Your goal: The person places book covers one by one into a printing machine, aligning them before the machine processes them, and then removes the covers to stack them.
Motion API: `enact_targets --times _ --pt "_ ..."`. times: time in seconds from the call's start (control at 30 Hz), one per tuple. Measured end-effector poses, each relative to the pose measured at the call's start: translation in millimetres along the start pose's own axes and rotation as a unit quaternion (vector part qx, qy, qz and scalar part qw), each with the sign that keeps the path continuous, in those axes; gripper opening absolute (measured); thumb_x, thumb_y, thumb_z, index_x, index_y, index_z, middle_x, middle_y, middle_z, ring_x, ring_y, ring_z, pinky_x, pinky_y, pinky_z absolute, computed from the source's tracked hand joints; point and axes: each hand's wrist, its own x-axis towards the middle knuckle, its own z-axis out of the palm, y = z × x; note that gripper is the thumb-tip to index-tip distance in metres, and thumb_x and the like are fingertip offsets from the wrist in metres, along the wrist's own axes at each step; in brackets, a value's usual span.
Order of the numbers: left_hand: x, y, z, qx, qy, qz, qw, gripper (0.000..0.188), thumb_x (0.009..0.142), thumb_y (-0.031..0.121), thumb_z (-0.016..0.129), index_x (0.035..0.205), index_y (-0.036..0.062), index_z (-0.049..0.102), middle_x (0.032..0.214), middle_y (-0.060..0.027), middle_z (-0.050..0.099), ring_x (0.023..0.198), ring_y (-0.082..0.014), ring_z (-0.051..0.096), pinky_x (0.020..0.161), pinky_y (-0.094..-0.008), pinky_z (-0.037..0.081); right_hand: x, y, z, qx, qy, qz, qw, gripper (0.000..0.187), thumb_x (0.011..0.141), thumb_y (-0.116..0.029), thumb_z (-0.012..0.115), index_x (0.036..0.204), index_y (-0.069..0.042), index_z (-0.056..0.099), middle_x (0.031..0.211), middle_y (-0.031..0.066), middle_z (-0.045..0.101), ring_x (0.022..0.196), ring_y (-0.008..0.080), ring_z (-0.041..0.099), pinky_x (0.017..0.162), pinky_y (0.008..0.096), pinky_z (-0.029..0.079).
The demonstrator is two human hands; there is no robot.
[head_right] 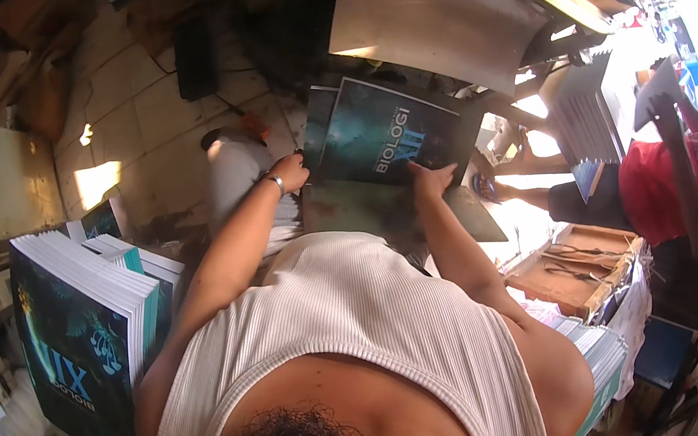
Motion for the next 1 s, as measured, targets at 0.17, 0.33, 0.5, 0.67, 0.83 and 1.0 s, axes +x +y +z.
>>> enact_targets --times 0.17,0.33,0.5,0.67,0.83,1.0 --pt "-5.4 8.3 -11.3 -0.036 -0.065 -0.01 0.997 0.054 0.07 0.029 0.062 0.108 -0.0086 0.062 0.11 -0.0283 0.065 0.101 -0.0372 0.065 0.088 -0.0402 0.052 32.5 -5.7 -17.3 -0.186 -0.081 -0.037 0.978 0.109 0.058 -0.017 0.089 0.144 -0.007 0.023 0.14 0.022 0.047 0.127 0.0396 0.049 0.108 0.0429 0.039" --pt "-18.0 26.1 -26.9 -0.044 -0.09 -0.026 0.995 0.061 0.073 0.035 0.066 0.114 -0.0094 0.059 0.114 -0.0276 0.064 0.105 -0.0364 0.063 0.091 -0.0396 0.05 9.6 -6.3 -11.1 -0.233 -0.058 -0.087 0.967 0.11 0.062 -0.019 0.087 0.144 -0.013 0.013 0.133 0.0234 0.052 0.125 0.0414 0.051 0.106 0.044 0.04" --pt "-13.7 17.7 -28.5 -0.013 -0.077 -0.031 0.996 0.06 0.073 0.036 0.074 0.111 -0.0081 0.061 0.114 -0.0276 0.063 0.109 -0.037 0.061 0.093 -0.0397 0.049 -17.9 -26.5 4.0 -0.258 -0.101 -0.105 0.955 0.123 0.064 -0.024 0.087 0.152 -0.02 0.0 0.145 0.0252 0.038 0.133 0.0415 0.041 0.108 0.0458 0.038" --pt "-3.6 -5.9 8.2 -0.057 0.022 -0.006 0.998 0.052 0.067 0.024 0.078 0.107 -0.005 0.063 0.107 -0.0254 0.066 0.104 -0.0354 0.065 0.09 -0.0403 0.052 -40.9 -31.1 23.2 -0.357 -0.029 -0.331 0.873 0.123 0.063 -0.039 0.085 0.154 -0.027 0.003 0.156 0.0267 0.012 0.143 0.0463 0.017 0.11 0.0646 0.024" --pt "-0.5 2.5 8.6 -0.067 0.017 0.027 0.997 0.06 0.062 0.026 0.081 0.113 0.0017 0.061 0.1 -0.0215 0.069 0.096 -0.0352 0.067 0.085 -0.0427 0.053 -84.6 -43.4 50.0 -0.489 -0.015 -0.33 0.808 0.131 0.059 -0.052 0.084 0.155 -0.028 -0.001 0.157 0.0301 -0.001 0.138 0.061 0.008 0.105 0.0744 0.014" --pt "6.2 6.0 9.5 -0.033 -0.001 0.014 0.999 0.063 0.063 0.023 0.081 0.118 0.0014 0.058 0.105 -0.0217 0.068 0.099 -0.0343 0.066 0.085 -0.0417 0.053 -90.6 -67.2 28.4 -0.425 0.002 -0.28 0.861 0.132 0.059 -0.049 0.085 0.155 -0.027 -0.002 0.156 0.0326 -0.005 0.141 0.0581 0.005 0.105 0.0741 0.013"
